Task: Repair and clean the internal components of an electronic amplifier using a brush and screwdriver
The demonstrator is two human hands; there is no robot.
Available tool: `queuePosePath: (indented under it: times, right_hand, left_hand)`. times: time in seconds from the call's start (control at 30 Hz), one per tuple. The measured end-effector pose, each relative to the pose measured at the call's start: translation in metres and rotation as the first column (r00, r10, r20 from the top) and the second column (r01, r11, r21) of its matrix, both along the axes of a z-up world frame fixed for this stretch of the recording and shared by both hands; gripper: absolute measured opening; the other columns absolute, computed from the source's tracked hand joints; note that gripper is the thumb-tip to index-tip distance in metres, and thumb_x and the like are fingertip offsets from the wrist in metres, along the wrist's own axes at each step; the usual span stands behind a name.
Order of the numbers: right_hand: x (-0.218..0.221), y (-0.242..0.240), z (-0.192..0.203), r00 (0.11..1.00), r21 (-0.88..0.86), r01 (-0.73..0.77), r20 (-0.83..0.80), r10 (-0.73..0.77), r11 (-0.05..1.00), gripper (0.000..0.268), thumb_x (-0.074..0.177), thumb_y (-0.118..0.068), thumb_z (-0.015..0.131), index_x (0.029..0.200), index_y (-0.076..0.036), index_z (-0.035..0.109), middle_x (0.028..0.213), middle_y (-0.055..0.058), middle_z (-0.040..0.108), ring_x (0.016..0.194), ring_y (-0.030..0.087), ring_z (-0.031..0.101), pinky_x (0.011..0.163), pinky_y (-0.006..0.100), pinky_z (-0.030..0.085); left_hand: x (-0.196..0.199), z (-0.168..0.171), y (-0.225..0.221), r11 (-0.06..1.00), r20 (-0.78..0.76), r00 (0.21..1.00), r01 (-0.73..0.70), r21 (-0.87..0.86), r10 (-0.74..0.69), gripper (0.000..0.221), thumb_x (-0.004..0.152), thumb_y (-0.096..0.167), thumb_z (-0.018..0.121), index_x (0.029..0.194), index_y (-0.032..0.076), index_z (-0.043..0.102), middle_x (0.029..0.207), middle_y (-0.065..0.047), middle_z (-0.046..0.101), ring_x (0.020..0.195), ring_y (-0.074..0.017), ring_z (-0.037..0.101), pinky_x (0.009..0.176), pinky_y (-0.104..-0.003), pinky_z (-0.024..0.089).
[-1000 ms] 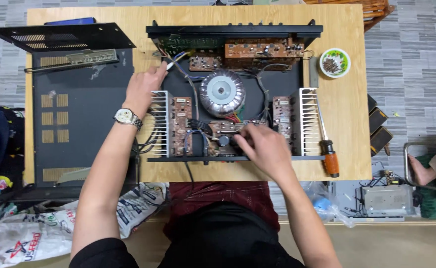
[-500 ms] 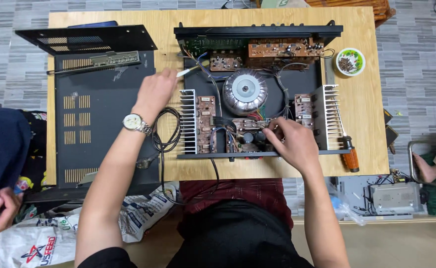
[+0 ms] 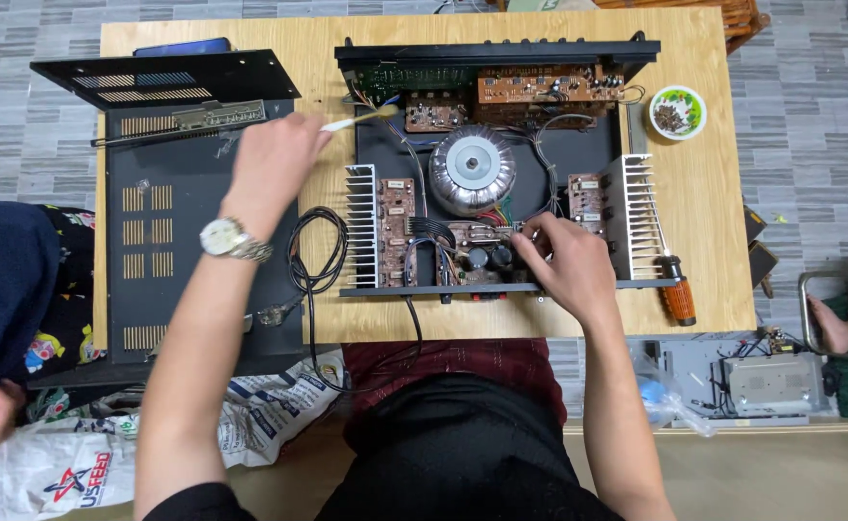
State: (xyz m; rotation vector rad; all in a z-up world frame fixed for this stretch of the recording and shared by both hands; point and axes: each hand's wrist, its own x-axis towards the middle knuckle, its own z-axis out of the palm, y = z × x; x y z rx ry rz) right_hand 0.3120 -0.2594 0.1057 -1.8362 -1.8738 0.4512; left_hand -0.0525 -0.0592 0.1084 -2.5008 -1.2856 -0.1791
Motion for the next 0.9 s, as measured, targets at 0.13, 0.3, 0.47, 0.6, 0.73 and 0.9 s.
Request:
queuePosePath:
  times: [0.13, 0.3, 0.47, 0.6, 0.73, 0.9]
  right_hand:
    - [0.0, -0.001, 0.001, 0.999, 0.01, -0.001, -0.037, 0.001, 1.0, 0.017, 0.101, -0.035, 0.069, 0.098, -0.018, 0.067, 0.071, 0.005, 0.069, 0.077, 0.027, 0.072, 0.072, 0.039, 0.056]
    - [-0.001, 0.0, 0.006, 0.998, -0.005, -0.013, -0.062, 0.013, 1.0, 0.017, 0.1, -0.033, 0.068, 0.098, -0.016, 0.067, 0.071, 0.007, 0.069, 0.076, 0.029, 0.072, 0.074, 0.04, 0.056]
    - [-0.003, 0.0, 0.008, 0.999, -0.001, -0.022, -0.036, 0.022, 1.0, 0.023, 0.102, -0.036, 0.065, 0.097, -0.013, 0.065, 0.074, 0.006, 0.069, 0.068, 0.026, 0.066, 0.067, 0.039, 0.05]
    - [-0.004, 0.0, 0.008, 0.999, 0.03, -0.041, -0.002, 0.041, 0.999, 0.027, 0.104, -0.036, 0.062, 0.096, -0.011, 0.063, 0.075, 0.006, 0.067, 0.058, 0.022, 0.059, 0.058, 0.038, 0.041]
    - [-0.003, 0.0, 0.007, 0.999, 0.032, -0.036, 0.009, 0.035, 0.999, 0.027, 0.104, -0.036, 0.062, 0.097, -0.011, 0.063, 0.075, 0.007, 0.068, 0.059, 0.023, 0.061, 0.059, 0.038, 0.043]
    - [-0.002, 0.0, 0.009, 0.998, -0.009, -0.006, -0.062, 0.006, 1.0, 0.016, 0.1, -0.032, 0.069, 0.098, -0.017, 0.066, 0.069, 0.004, 0.069, 0.074, 0.027, 0.071, 0.072, 0.039, 0.056]
  left_hand:
    - [0.039, -0.038, 0.024, 1.0, 0.02, 1.0, 0.018, 0.022, -0.018, 0.019, 0.106, 0.036, 0.059, 0.096, 0.022, 0.066, 0.071, -0.001, 0.068, 0.067, -0.0266, 0.075, 0.06, -0.04, 0.058]
    - [0.068, -0.079, 0.063, 0.998, 0.064, 0.996, 0.058, 0.038, -0.061, 0.019, 0.104, 0.038, 0.058, 0.097, 0.022, 0.068, 0.067, -0.004, 0.069, 0.065, -0.0303, 0.075, 0.06, -0.042, 0.058]
    - [0.085, -0.082, 0.08, 0.998, -0.086, 0.996, 0.034, 0.048, -0.03, 0.025, 0.108, 0.042, 0.056, 0.099, 0.022, 0.067, 0.062, 0.001, 0.065, 0.057, -0.0244, 0.071, 0.054, -0.037, 0.053]
    - [0.094, -0.085, 0.087, 0.998, -0.232, 0.971, -0.05, 0.032, 0.056, 0.029, 0.107, 0.048, 0.059, 0.098, 0.021, 0.067, 0.06, 0.005, 0.065, 0.052, -0.0204, 0.069, 0.048, -0.033, 0.051]
    - [0.089, -0.099, 0.086, 0.997, -0.157, 0.985, -0.077, -0.004, 0.075, 0.03, 0.107, 0.044, 0.061, 0.095, 0.019, 0.071, 0.067, -0.001, 0.069, 0.058, -0.0246, 0.072, 0.043, -0.035, 0.049]
    - [0.091, -0.117, 0.087, 0.997, -0.029, 0.998, -0.051, 0.052, 0.052, 0.024, 0.101, 0.035, 0.062, 0.09, 0.016, 0.071, 0.066, -0.004, 0.067, 0.063, -0.0301, 0.074, 0.056, -0.047, 0.057]
